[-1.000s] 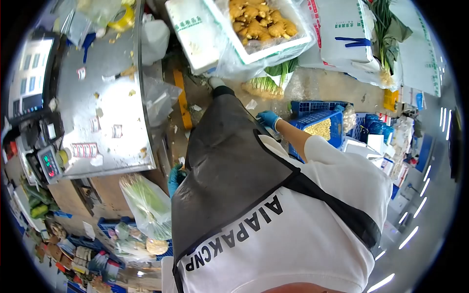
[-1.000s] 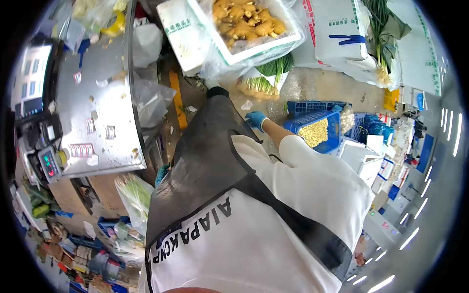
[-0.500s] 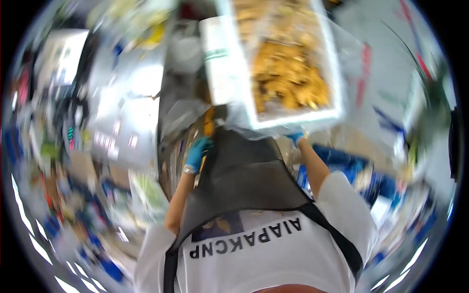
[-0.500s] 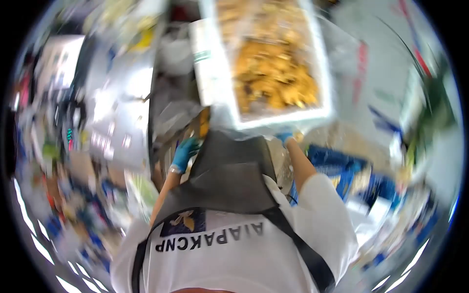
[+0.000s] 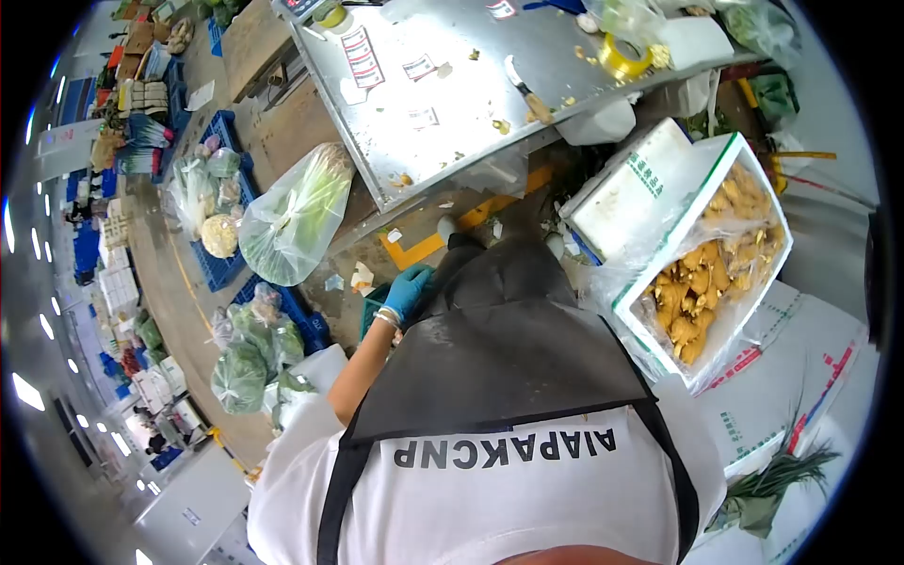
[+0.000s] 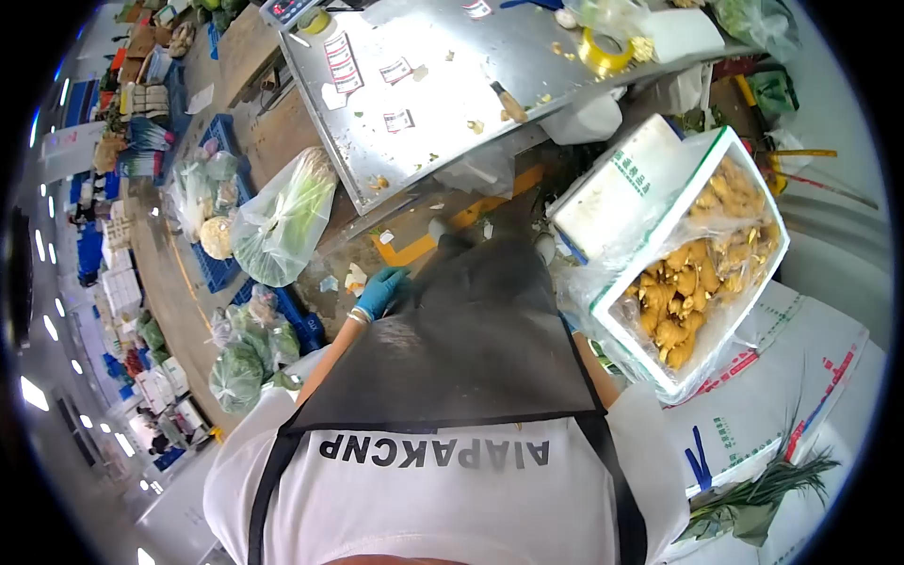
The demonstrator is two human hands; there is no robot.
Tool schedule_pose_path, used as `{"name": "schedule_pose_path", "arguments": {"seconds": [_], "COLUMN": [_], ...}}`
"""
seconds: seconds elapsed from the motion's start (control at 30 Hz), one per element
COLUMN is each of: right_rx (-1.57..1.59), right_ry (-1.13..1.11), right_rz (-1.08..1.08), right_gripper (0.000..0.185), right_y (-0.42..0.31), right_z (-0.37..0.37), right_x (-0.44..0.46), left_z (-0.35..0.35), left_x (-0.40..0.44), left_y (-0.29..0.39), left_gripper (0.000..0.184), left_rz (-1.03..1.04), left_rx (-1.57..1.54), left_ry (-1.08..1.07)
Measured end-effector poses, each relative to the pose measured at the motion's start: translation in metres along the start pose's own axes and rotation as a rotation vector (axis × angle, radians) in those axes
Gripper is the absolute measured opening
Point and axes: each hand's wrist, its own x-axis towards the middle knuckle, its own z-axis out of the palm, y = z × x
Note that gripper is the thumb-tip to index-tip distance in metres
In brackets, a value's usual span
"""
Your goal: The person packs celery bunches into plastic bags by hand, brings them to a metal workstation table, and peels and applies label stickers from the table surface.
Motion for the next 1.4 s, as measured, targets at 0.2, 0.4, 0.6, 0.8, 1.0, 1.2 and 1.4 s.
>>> {"name": "schedule_pose_path", "arguments": {"seconds": [0.2,0.4,0.6,0.8,1.0,1.2,1.4], "right_rx": [-0.469,-0.491,0.308,0.443,-0.062,-0.058,0.353], "right_ry": [-0.021,0.364,0.451,0.066,0.025,0.276,0.505], "right_rz": [-0.319,-0.419,-0.382,-0.723,-0.584,-0.711,-0.635], "right_gripper": [0.034,0.022,0.045,0.049,0.05,0.054,0.047], "right_y": [-0.202,-0.359,-0.525,-0.505,-0.526,-0.516,-0.57], "right_z": [-0.083,-0.119,-0.249,-0.214,-0.273,-0.323,-0.376], "right_x": [0.018,0.045,-0.09,-0.057,-0.073,-0.037,0.008], "left_z": [-0.091,-0.188,-0.217,-0.204,-0.149,-0.127,-0.112], "left_x": [-0.003,-0.005,-0.005,-0.033,-0.014,0.037,0.077], "left_y": [-0.019,-0.019,0.024,0.028,0.058,0.109,0.153], "left_gripper": [0.027,0.035,0.026,0.02,0.032,0.026,0.023], "left_rz": [-0.009,0.072,0.158,0.029,0.022,0.204,0.285], "left_rx": [-0.324,-0.323,-0.32,-0.286,-0.014,0.082,0.041], "left_ry": [0.158,0.279,0.305,0.324,0.416,0.428,0.472]}}
